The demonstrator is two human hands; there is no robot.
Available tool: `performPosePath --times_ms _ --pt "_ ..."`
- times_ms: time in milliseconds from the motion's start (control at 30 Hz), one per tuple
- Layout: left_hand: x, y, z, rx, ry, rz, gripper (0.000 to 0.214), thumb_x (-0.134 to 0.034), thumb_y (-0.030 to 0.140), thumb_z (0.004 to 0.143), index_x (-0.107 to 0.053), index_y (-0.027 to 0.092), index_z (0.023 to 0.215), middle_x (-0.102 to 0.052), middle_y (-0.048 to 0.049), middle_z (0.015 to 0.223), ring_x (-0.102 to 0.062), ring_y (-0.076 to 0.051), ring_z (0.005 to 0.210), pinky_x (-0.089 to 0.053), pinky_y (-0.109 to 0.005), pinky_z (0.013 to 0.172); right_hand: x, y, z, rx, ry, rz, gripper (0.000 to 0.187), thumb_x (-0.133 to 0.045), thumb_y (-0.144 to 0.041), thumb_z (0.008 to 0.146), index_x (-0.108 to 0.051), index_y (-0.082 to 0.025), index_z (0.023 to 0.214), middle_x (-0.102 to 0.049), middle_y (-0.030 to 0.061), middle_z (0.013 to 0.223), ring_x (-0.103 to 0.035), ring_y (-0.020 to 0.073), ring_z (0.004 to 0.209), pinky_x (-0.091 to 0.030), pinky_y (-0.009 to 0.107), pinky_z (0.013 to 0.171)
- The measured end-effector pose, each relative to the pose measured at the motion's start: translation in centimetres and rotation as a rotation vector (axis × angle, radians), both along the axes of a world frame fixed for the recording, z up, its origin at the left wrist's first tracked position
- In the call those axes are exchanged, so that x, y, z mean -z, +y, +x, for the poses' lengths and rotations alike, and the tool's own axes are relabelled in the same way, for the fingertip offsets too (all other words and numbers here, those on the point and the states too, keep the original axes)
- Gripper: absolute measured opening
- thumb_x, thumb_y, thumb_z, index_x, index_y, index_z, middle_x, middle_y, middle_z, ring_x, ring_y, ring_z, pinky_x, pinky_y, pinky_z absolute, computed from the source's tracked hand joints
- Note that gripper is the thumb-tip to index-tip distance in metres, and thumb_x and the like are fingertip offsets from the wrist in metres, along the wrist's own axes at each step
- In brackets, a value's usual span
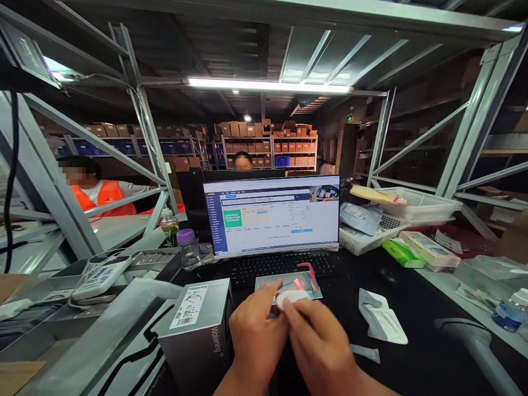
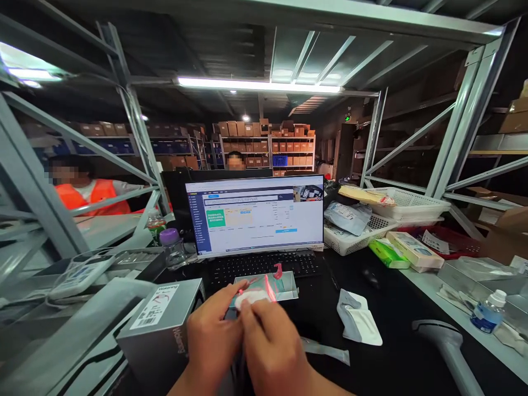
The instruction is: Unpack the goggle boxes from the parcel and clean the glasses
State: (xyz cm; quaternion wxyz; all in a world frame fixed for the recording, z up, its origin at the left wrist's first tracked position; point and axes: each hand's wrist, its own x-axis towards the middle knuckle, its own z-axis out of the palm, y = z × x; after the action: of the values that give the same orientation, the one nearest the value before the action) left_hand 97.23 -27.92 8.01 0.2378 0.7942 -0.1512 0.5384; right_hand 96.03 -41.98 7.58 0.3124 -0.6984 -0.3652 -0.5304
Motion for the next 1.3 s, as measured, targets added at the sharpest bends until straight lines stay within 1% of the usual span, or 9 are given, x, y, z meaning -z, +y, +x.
performPosePath --times_ms 133,300,400,533,633,733,867,1100,1300 --pt "0.3 0.1 0.1 0.022 0.002 0.031 0.024 -0.058 0.016 0.084 -0.075 0.017 0.101 -0.08 -0.007 0.093 -0.077 -0.023 0.079 -0.062 -0.029 0.071 0.8 -0.2 0.6 -0.079 -0.007 -0.091 0.038 -0.049 -0.007 0.099 -0.059 -0.01 0.135 -0.071 0.0137 0.099 -0.07 0.0229 0.092 -0.064 0.032 0.08" --pt "0.3 -0.7 -0.1 0.021 0.065 -0.022 0.034 -0.055 0.006 0.074 -0.074 0.019 0.099 -0.08 -0.0034 0.089 -0.076 -0.02 0.072 -0.061 -0.027 0.068 -1.3 -2.7 2.9 -0.023 0.176 0.104 0.029 -0.055 -0.009 0.096 -0.072 -0.022 0.116 -0.069 0.0079 0.097 -0.069 0.0175 0.085 -0.063 0.028 0.075" --pt "0.3 -0.8 -0.2 0.025 0.051 -0.015 0.032 -0.055 0.007 0.077 -0.075 0.019 0.099 -0.08 -0.0039 0.089 -0.077 -0.021 0.073 -0.061 -0.028 0.068 -1.5 -2.1 2.6 -0.012 0.179 0.155 0.029 -0.053 -0.008 0.097 -0.073 -0.022 0.114 -0.069 0.0081 0.096 -0.069 0.0171 0.083 -0.062 0.027 0.07" --pt "0.4 -0.7 -0.4 0.082 0.063 -0.005 0.021 -0.059 0.017 0.086 -0.075 0.017 0.1 -0.08 -0.0065 0.094 -0.077 -0.022 0.079 -0.062 -0.027 0.069 -0.3 -0.1 0.5 -0.109 0.118 0.072 0.037 -0.051 -0.006 0.098 -0.064 -0.02 0.129 -0.069 0.0078 0.091 -0.067 0.018 0.081 -0.062 0.028 0.071" --pt "0.5 -0.8 -0.4 0.102 0.061 -0.025 0.022 -0.059 0.016 0.086 -0.075 0.017 0.101 -0.08 -0.0055 0.093 -0.077 -0.02 0.077 -0.061 -0.026 0.07 0.0 -0.5 0.5 -0.127 0.095 0.015 0.044 -0.054 -0.005 0.096 -0.06 -0.022 0.136 -0.069 0.0078 0.096 -0.067 0.0188 0.086 -0.061 0.028 0.074" --pt "0.4 -0.9 -0.2 0.069 0.069 -0.03 0.028 -0.058 0.01 0.079 -0.075 0.019 0.1 -0.08 -0.0032 0.09 -0.076 -0.019 0.073 -0.061 -0.025 0.068 -0.7 -2.2 2.1 -0.057 0.129 0.037 0.042 -0.057 -0.004 0.094 -0.065 -0.023 0.13 -0.067 0.0088 0.103 -0.067 0.0189 0.091 -0.061 0.029 0.079" --pt "0.3 -0.8 0.3 0.026 0.039 0.015 0.041 -0.05 0.005 0.07 -0.075 0.018 0.099 -0.08 -0.0032 0.089 -0.076 -0.02 0.072 -0.061 -0.026 0.067 -1.1 -2.9 3.3 0.005 0.182 0.132 0.035 -0.053 -0.004 0.095 -0.07 -0.02 0.12 -0.066 0.0084 0.097 -0.067 0.0172 0.085 -0.06 0.028 0.073" --pt "0.4 -0.7 0.3 0.077 0.063 0.063 0.023 -0.056 0.019 0.088 -0.075 0.012 0.099 -0.08 -0.0087 0.088 -0.077 -0.022 0.073 -0.063 -0.029 0.065 0.6 -0.2 0.1 0.005 0.013 -0.068 0.041 -0.05 -0.004 0.097 -0.057 -0.011 0.137 -0.068 0.0119 0.093 -0.066 0.0202 0.083 -0.062 0.029 0.071" --pt "0.5 -0.2 0.8 0.071 0.09 -0.058 0.029 -0.056 0.014 0.077 -0.076 0.017 0.098 -0.08 -0.0036 0.089 -0.077 -0.02 0.073 -0.064 -0.026 0.065 -1.0 -2.8 2.5 -0.054 0.173 -0.034 0.033 -0.049 -0.006 0.098 -0.067 -0.019 0.122 -0.067 0.0098 0.1 -0.067 0.0181 0.089 -0.061 0.028 0.077"
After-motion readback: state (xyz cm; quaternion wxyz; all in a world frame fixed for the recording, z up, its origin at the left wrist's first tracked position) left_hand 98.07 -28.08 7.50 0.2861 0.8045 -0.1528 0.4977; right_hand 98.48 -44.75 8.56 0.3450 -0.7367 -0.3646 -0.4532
